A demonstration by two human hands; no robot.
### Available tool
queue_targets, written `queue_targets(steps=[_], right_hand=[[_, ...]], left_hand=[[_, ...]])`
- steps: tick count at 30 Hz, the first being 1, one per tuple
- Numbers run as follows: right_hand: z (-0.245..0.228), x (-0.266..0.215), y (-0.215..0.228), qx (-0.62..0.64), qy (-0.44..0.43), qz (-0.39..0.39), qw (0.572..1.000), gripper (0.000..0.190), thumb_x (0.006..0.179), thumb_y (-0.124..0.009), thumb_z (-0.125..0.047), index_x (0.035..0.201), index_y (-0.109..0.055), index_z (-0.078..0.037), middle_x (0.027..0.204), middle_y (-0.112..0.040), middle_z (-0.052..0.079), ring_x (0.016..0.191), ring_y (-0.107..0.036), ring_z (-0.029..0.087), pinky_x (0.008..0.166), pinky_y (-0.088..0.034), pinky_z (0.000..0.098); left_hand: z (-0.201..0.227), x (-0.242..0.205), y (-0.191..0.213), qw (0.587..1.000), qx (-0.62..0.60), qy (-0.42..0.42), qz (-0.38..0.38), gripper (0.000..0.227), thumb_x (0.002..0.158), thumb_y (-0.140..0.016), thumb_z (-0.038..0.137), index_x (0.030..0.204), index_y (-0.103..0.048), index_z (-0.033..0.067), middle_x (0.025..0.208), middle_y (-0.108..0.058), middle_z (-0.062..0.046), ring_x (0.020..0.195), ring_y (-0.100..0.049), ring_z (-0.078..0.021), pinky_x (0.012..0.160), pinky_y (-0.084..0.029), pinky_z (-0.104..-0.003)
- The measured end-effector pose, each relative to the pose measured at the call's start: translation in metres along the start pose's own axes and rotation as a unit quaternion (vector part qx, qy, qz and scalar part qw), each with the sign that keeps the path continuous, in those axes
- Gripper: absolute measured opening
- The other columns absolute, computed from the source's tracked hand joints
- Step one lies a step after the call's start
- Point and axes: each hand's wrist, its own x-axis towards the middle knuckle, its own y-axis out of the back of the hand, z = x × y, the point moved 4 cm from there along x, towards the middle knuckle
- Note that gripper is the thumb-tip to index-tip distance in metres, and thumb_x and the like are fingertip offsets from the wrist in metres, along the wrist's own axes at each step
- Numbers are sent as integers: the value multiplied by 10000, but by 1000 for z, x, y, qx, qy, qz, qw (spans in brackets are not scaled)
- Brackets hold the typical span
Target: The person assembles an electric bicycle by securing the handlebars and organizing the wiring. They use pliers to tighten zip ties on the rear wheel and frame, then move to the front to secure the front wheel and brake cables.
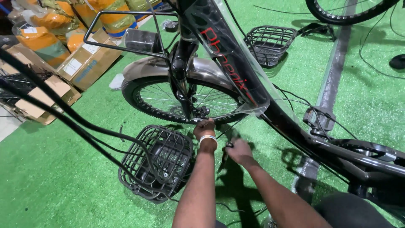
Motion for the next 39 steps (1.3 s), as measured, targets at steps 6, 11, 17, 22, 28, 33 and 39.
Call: queue_targets(steps=[6,11,17,22,28,33,39], right_hand=[[79,0,-65,40,-136,-126,982,276,746,-549,-294,781,-658,-44,735,-680,183,735,-685,342,680,-537,423],[26,-26,-22,40,-116,-169,978,294,773,-519,-320,793,-641,-53,675,-662,152,681,-684,358,607,-507,450],[17,-33,-22,51,-114,-191,974,361,812,-587,-376,863,-682,-32,843,-708,189,900,-687,386,779,-512,495],[11,-38,-15,31,-87,-202,975,268,844,-554,-308,768,-605,-56,646,-612,118,656,-589,286,657,-474,415],[26,-27,-12,-56,-119,-185,974,353,867,-585,-298,1047,-612,4,854,-667,178,796,-665,330,757,-527,475],[-55,-13,50,-65,-156,-65,983,345,816,-628,-309,1043,-656,-50,1026,-695,171,1030,-667,391,863,-533,524],[-133,28,77,141,3,-26,990,317,890,-602,-290,1197,-626,-213,1070,-704,119,1126,-611,343,993,-487,447]], left_hand=[[22,-41,-18,960,250,-68,104,293,701,-807,-28,537,-625,133,546,-634,-78,505,-669,-179,457,-532,-222],[32,-56,-28,956,264,-101,76,366,760,-733,-44,517,-544,153,514,-634,-80,444,-644,-159,406,-495,-193],[74,-130,-48,821,543,-90,152,131,755,-726,382,651,-693,308,604,-687,94,830,-706,-213,818,-562,-322],[74,-127,-51,790,584,-87,167,115,743,-705,427,687,-717,327,648,-695,88,866,-704,-230,837,-560,-344],[83,-126,-53,816,536,-154,154,255,683,-820,245,809,-602,203,780,-710,22,945,-690,-250,867,-542,-415],[85,-93,-43,831,483,-209,181,82,839,-611,198,783,-574,245,704,-653,63,856,-679,-188,789,-531,-356],[133,-148,-62,925,337,-145,97,146,848,-542,93,802,-670,149,732,-670,-6,720,-674,-125,654,-541,-268]])
